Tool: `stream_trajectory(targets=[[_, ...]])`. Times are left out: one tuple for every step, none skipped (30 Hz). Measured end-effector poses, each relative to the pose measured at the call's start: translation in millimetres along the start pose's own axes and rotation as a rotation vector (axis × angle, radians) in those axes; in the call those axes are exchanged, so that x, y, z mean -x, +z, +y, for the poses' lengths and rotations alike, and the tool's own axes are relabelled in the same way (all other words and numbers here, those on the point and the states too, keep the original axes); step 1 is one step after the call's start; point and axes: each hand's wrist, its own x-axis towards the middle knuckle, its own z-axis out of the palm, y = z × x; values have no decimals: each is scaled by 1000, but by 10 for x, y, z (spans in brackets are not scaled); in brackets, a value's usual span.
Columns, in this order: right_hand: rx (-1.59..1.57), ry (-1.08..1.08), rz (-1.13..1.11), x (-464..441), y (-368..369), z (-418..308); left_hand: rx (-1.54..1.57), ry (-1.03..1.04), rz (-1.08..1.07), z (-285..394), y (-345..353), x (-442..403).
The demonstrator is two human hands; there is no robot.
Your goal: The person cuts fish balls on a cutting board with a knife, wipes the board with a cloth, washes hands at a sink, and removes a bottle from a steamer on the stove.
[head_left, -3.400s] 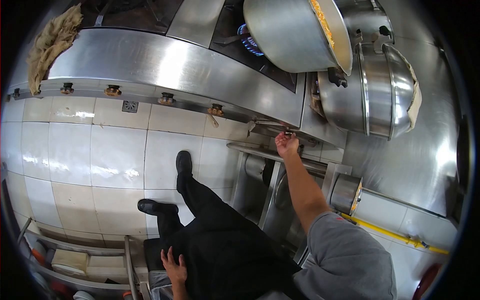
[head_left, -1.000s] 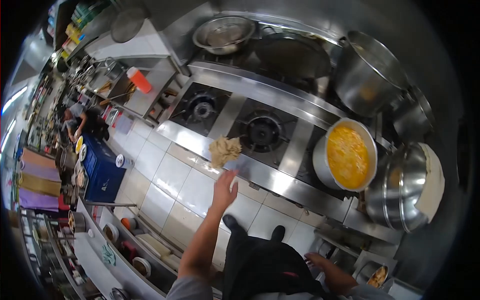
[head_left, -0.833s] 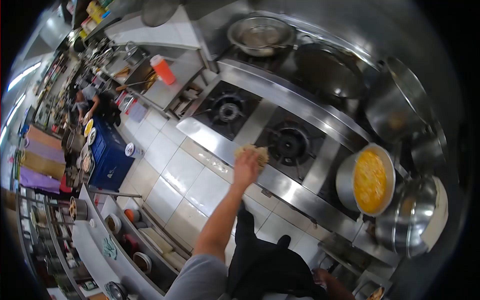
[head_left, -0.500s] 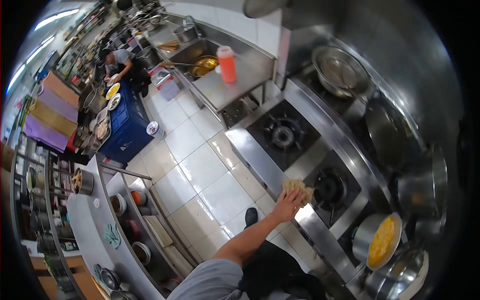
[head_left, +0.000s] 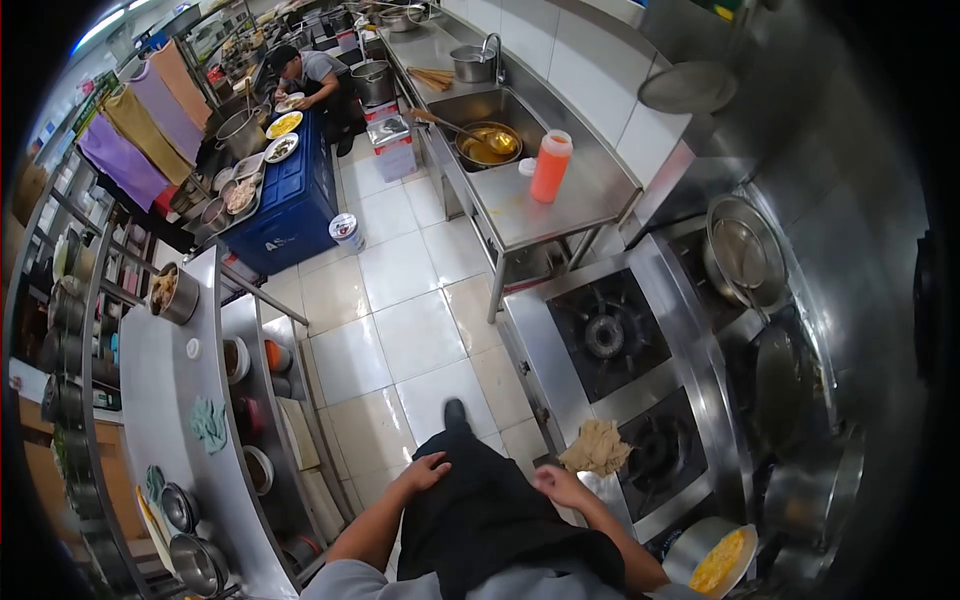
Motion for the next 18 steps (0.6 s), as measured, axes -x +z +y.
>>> stream_trajectory(targets=[[32, -34, 31, -185, -180, -463, -56, -47, -3, -40, -111, -119], [44, -35, 39, -372, -327, -842, -49, -35, -2, 19, -260, -265], [-9, -75, 81, -587, -462, -1199, -132, 20, 13, 103, -464, -426], [-65, -116, 124, -817, -580, -1524, -218, 76, 28, 178, -698, -610], [-88, -151, 155, -1052, -685, -1808, -62, 135, 164, 402, -925, -825], [-83, -148, 177, -1261, -748, -1995, -63, 156, 154, 646, -1201, -1072], [-91, -124, 212, -1501, -831, -2168, -42, 279, 280, 945, -1542, -1385], [-101, -97, 250, -1747, -888, -2302, -18, 403, 401, 1259, -1895, -1724], [-129, -120, 301, -1972, -879, -2333, -2, 552, 489, 1639, -2242, -2057], [-160, -108, 317, -2129, -871, -2394, 22, 693, 572, 2034, -2554, -2397], [-181, -61, 312, -2245, -840, -2449, 76, 869, 682, 2449, -2839, -2789], [-208, -14, 306, -2337, -806, -2512, 80, 974, 758, 2921, -3120, -3166], [-213, 9, 330, -2383, -770, -2628, 49, 1021, 738, 3328, -3368, -3528], [-224, 44, 318, -2369, -729, -2787, 0, 1038, 710, 3718, -3538, -3899], [-235, 75, 305, -2345, -722, -2931, -135, 1038, 685, 4086, -3693, -4235], [-243, 89, 337, -2318, -742, -3062, -270, 1044, 660, 4397, -3781, -4529], [-259, 106, 321, -2301, -773, -3192, -260, 1072, 637, 4601, -3787, -4830], [-275, 122, 302, -2296, -814, -3265, -394, 1090, 629, 4767, -3751, -5129]])
